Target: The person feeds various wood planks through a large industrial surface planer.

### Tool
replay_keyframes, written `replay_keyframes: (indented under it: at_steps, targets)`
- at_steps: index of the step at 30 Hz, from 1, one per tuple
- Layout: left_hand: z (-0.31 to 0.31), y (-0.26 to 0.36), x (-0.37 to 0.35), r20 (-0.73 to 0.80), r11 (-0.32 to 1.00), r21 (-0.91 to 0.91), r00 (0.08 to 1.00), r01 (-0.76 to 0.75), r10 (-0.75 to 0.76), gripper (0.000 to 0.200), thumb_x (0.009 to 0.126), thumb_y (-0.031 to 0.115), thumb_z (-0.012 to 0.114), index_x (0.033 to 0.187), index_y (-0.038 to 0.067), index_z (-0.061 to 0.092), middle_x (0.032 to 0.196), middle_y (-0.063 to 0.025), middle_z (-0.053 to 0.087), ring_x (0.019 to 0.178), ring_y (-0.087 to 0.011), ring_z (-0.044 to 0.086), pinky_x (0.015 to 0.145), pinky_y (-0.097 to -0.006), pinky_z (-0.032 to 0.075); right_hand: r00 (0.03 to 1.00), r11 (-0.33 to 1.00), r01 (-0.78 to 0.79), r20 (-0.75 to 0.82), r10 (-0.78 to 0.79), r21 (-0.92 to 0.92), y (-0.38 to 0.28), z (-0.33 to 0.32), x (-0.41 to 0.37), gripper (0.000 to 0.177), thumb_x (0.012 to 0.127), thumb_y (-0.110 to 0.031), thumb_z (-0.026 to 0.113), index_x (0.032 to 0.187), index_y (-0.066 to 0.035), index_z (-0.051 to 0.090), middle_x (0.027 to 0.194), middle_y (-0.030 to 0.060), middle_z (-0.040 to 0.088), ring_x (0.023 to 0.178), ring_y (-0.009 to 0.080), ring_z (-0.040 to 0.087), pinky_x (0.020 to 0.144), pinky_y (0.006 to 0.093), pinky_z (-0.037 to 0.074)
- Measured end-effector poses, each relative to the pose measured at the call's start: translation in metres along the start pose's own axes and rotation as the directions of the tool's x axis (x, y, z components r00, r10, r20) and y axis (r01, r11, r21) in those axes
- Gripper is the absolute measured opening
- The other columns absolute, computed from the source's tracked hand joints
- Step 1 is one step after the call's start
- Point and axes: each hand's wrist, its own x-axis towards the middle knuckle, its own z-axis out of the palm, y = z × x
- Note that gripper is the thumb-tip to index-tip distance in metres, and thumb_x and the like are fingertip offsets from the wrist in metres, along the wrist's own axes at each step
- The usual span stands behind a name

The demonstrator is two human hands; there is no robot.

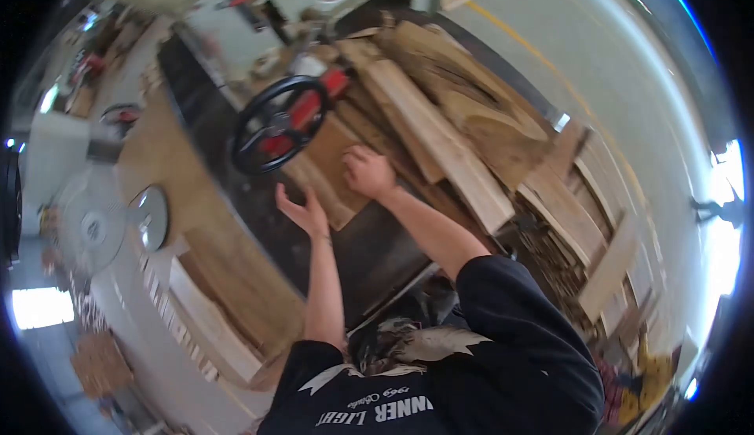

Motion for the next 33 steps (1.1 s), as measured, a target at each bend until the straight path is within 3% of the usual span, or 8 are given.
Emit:
replay_keyframes:
  at_steps: [6,10,14,19,22,25,30,33]
  targets:
    - [-0.121,-0.005,-0.115,-0.095,0.963,0.082,0.964,0.256,-0.248,0.065,0.094,0.010,0.076,0.151,-0.001,0.048,0.152,-0.0186,0.050,0.144,-0.0356,0.045,0.121,-0.0469,0.036,1.000,1.000,-0.001,0.021,0.002,-0.012,0.003,0.018,0.035,0.019,0.083,-0.016,0.069,0.099,-0.006,0.071,0.116,0.0109,0.070,0.111,0.0299,0.068,0.090,0.0429,0.060]
    - [-0.186,0.004,-0.162,-0.124,0.945,0.228,0.970,0.234,-0.210,0.065,0.096,0.019,0.074,0.151,-0.002,0.048,0.149,-0.0215,0.052,0.141,-0.0393,0.048,0.121,-0.0494,0.035,0.997,0.999,-0.043,0.069,0.042,0.007,-0.001,0.022,0.054,0.020,0.085,-0.019,0.069,0.100,-0.006,0.071,0.115,0.0118,0.068,0.118,0.0310,0.063,0.095,0.0424,0.057]
    - [-0.248,0.000,-0.189,-0.169,0.937,0.287,0.973,0.201,-0.157,0.065,0.097,0.026,0.073,0.151,-0.001,0.049,0.150,-0.0225,0.053,0.140,-0.0421,0.048,0.119,-0.0521,0.035,0.967,0.991,0.132,-0.221,-0.123,0.026,-0.001,0.026,0.039,0.018,0.084,-0.011,0.070,0.101,-0.006,0.070,0.113,0.0141,0.066,0.117,0.0364,0.062,0.098,0.0451,0.054]
    - [-0.306,-0.017,-0.218,-0.337,0.856,0.429,0.930,0.289,-0.145,0.052,0.101,0.030,0.070,0.143,0.000,0.058,0.138,-0.0211,0.063,0.134,-0.0399,0.055,0.115,-0.0503,0.040,0.992,0.977,0.089,-0.109,-0.068,0.194,-0.027,-0.023,-0.046,0.020,0.082,-0.002,0.070,0.102,-0.004,0.066,0.117,0.0154,0.066,0.122,0.0393,0.061,0.100,0.0506,0.052]
    - [-0.311,-0.032,-0.218,-0.383,0.877,0.177,0.852,0.446,-0.356,0.038,0.108,0.034,0.062,0.120,-0.001,0.069,0.112,-0.0185,0.072,0.110,-0.0341,0.067,0.099,-0.0445,0.050,0.996,0.976,-0.063,-0.051,0.076,0.208,-0.029,-0.050,-0.094,0.019,0.084,-0.002,0.069,0.103,-0.004,0.066,0.118,0.0157,0.066,0.123,0.0401,0.061,0.102,0.0520,0.051]
    - [-0.309,-0.007,-0.187,-0.272,0.896,0.131,0.884,0.425,-0.380,0.046,0.113,0.038,0.054,0.093,-0.002,0.067,0.082,-0.0124,0.067,0.081,-0.0274,0.064,0.080,-0.0400,0.050,0.990,0.975,-0.135,-0.001,0.138,0.174,-0.033,-0.071,-0.135,0.019,0.085,-0.002,0.069,0.104,-0.004,0.067,0.119,0.0154,0.067,0.126,0.0403,0.060,0.105,0.0515,0.051]
    - [-0.274,0.058,-0.099,-0.219,0.931,-0.137,0.906,0.339,-0.362,0.049,0.114,0.037,0.053,0.078,0.003,0.053,0.069,-0.0007,0.048,0.070,-0.0136,0.049,0.068,-0.0328,0.043,0.986,0.977,-0.163,-0.008,0.165,0.134,-0.037,-0.082,-0.154,0.019,0.085,-0.002,0.069,0.104,-0.004,0.069,0.121,0.0148,0.068,0.131,0.0394,0.059,0.110,0.0501,0.049]
    - [-0.256,0.042,-0.065,-0.091,0.893,-0.331,0.932,0.305,-0.351,0.044,0.114,0.035,0.055,0.082,0.005,0.060,0.074,0.0037,0.052,0.072,-0.0098,0.049,0.065,-0.0303,0.045,0.980,0.977,-0.197,-0.015,0.199,0.078,-0.039,-0.086,-0.151,0.020,0.084,-0.001,0.068,0.104,-0.004,0.069,0.123,0.0148,0.068,0.131,0.0392,0.059,0.111,0.0504,0.048]
